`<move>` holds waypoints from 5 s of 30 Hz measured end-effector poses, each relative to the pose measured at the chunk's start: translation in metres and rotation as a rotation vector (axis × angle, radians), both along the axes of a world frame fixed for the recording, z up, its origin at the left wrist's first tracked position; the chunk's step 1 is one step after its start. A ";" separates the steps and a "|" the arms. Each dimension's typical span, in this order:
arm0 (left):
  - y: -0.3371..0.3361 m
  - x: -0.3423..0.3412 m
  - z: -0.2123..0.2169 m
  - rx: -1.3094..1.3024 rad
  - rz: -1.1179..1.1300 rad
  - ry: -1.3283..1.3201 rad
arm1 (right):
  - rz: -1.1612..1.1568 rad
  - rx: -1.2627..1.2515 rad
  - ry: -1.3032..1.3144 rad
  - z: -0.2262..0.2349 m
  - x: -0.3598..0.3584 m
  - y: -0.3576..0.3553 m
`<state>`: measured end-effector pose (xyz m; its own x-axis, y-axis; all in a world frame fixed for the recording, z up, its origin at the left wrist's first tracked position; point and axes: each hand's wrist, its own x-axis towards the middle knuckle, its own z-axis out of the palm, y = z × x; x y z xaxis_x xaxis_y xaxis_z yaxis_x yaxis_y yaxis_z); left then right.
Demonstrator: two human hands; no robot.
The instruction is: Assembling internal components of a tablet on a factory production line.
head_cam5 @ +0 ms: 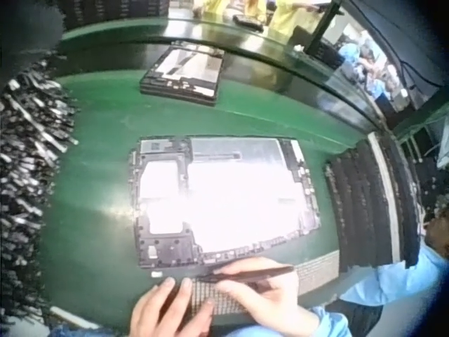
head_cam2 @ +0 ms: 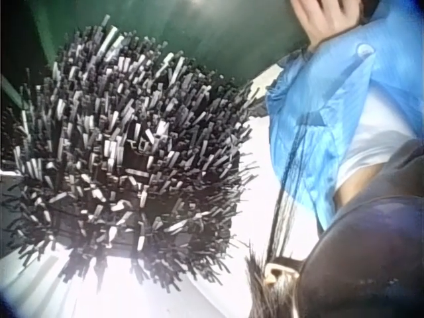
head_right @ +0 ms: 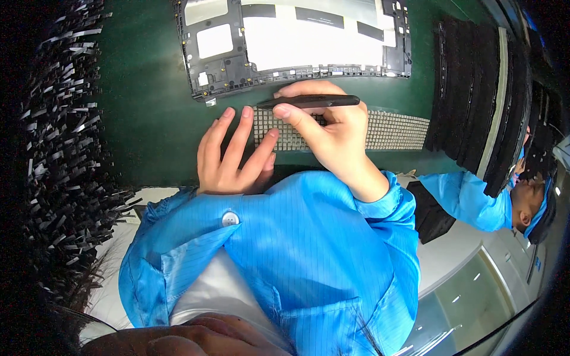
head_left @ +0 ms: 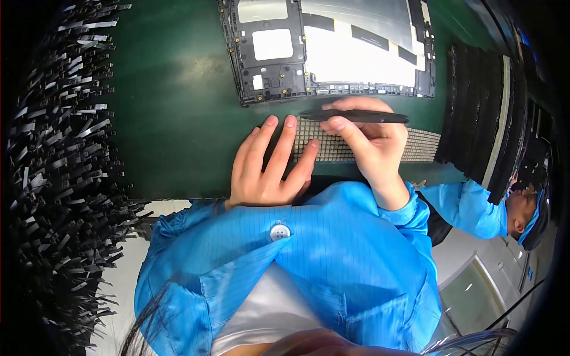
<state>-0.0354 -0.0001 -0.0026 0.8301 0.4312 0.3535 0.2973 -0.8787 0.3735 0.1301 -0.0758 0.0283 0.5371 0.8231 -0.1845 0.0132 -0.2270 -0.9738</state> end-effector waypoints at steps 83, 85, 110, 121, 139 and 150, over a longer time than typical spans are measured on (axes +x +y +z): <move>0.001 0.001 -0.011 0.073 0.016 -0.047 | 0.196 0.180 -0.442 -0.006 0.004 0.006; 0.001 0.000 -0.010 0.062 0.001 -0.021 | 0.296 0.294 -0.668 -0.003 0.003 0.007; 0.003 -0.004 -0.009 -0.005 -0.025 -0.027 | 0.073 0.381 -0.327 0.011 0.050 0.009; 0.002 -0.006 -0.015 0.036 0.007 -0.091 | 0.097 0.366 -0.399 0.016 0.044 0.010; 0.002 -0.005 -0.014 0.037 0.008 -0.081 | 0.027 0.364 -0.404 0.010 0.024 0.001; 0.001 0.002 -0.001 0.008 0.040 -0.039 | 0.127 0.133 -0.193 -0.012 0.001 -0.005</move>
<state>-0.0331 0.0014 -0.0037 0.7978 0.4609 0.3887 0.3175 -0.8692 0.3790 0.1307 -0.0807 0.0159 0.4426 0.8963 0.0258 0.2219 -0.0816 -0.9716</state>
